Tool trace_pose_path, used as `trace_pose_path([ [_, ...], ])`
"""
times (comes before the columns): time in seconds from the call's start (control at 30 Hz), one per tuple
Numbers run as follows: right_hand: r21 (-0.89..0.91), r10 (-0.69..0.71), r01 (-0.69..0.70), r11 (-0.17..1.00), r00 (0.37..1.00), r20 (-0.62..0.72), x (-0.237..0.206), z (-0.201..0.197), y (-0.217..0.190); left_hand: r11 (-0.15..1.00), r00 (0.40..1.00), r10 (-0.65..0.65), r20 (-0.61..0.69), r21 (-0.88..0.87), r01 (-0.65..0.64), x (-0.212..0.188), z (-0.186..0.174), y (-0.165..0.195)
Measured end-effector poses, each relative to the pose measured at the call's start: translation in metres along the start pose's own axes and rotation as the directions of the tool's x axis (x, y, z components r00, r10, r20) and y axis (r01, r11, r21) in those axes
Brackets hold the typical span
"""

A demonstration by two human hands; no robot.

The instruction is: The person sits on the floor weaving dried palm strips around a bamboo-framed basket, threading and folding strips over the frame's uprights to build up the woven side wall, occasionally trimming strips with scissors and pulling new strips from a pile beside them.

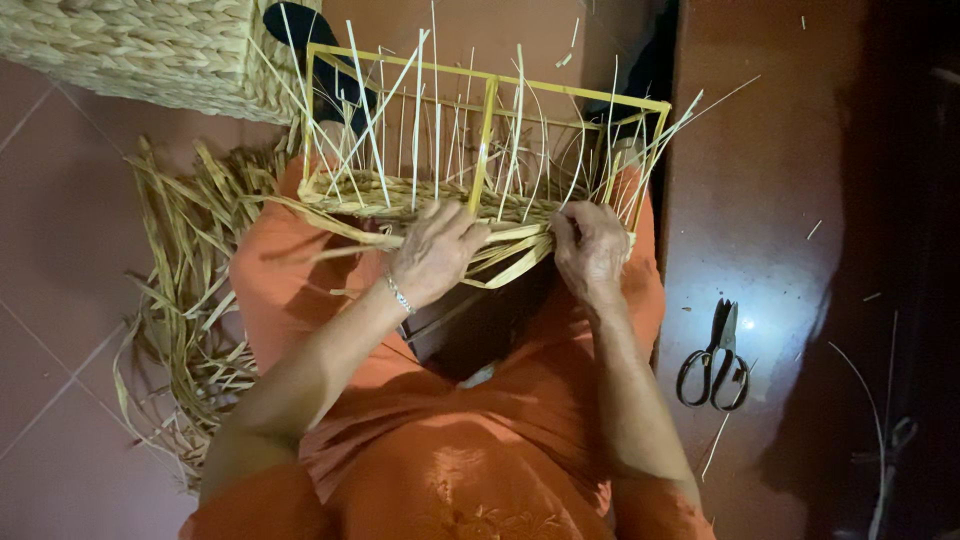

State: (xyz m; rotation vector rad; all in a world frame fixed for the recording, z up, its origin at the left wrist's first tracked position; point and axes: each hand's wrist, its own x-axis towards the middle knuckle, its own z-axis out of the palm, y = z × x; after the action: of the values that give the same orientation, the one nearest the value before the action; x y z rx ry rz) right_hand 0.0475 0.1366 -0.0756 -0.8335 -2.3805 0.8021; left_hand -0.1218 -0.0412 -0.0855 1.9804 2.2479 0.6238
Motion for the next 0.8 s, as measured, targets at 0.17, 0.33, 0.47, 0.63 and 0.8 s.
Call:
trace_pose_path([
  [0.17, -0.014, -0.020, 0.019, 1.000, 0.996, -0.092, -0.003, 0.010, 0.005, 0.972, 0.905, -0.195, 0.377, -0.049, 0.230, -0.003, -0.004, -0.003],
  [0.33, 0.006, -0.025, 0.026, 1.000, 0.992, -0.127, -0.003, 0.014, 0.007, 0.916, 0.731, -0.389, 0.560, 0.149, 0.374, -0.029, -0.048, -0.054],
  [0.47, -0.007, -0.079, 0.079, 0.997, 0.985, -0.154, -0.004, 0.018, 0.006, 0.743, 0.825, -0.481, 0.296, 0.637, 0.205, -0.080, -0.106, -0.104],
  [0.63, -0.036, -0.132, 0.128, 0.991, 0.970, -0.203, -0.002, 0.020, -0.002, 0.581, 0.901, -0.417, -0.123, 0.726, 0.368, -0.081, -0.162, -0.105],
  [0.8, -0.028, -0.091, 0.086, 0.996, 0.967, -0.236, 0.000, 0.019, -0.019, 0.934, 0.995, -0.031, 0.093, 0.356, -0.004, -0.060, -0.129, -0.020],
])
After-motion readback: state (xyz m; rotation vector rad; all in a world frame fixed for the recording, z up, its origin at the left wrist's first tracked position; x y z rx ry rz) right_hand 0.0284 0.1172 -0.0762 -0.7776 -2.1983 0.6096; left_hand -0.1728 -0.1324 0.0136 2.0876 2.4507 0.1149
